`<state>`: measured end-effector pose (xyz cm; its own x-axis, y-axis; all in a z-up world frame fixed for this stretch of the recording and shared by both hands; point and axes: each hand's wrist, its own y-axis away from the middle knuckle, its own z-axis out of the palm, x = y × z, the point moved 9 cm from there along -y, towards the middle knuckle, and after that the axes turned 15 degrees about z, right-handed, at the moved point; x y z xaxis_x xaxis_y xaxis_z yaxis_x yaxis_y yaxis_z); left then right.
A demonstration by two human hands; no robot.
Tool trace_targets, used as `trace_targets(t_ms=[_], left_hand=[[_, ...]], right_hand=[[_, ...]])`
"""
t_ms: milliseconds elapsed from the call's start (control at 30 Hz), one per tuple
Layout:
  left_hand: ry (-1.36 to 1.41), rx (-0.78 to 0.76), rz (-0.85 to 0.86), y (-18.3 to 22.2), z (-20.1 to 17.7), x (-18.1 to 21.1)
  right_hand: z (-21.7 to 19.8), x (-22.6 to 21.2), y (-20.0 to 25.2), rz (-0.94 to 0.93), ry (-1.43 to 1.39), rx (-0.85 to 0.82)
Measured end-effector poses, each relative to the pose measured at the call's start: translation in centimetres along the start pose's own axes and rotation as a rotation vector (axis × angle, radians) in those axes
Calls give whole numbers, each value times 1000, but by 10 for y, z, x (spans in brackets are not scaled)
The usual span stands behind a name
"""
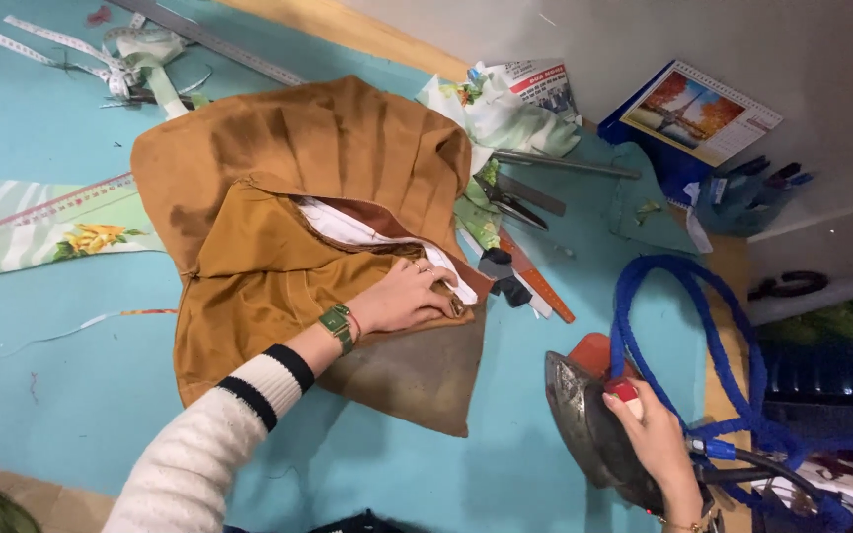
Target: Ironing and folding a brown garment on a work table in a sewing factory.
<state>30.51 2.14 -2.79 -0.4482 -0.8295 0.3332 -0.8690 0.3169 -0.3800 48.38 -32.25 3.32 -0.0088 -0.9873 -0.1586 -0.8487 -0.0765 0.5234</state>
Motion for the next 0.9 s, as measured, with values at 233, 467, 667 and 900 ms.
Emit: trace_targets(t_ms=[233,467,667,900], left_hand=[[206,-22,-58,-10,4,-16],[387,-123,-153,-23,20,-38],[464,-117,-143,-27,45,-61],[790,96,-345,-7,-17,-53]], right_hand=[[1,-20,22,-102,50,-19],[16,-90,85,-173,138,-25],[49,-187,141,-1004,337,375],[72,-231,161,-1118,366,316]])
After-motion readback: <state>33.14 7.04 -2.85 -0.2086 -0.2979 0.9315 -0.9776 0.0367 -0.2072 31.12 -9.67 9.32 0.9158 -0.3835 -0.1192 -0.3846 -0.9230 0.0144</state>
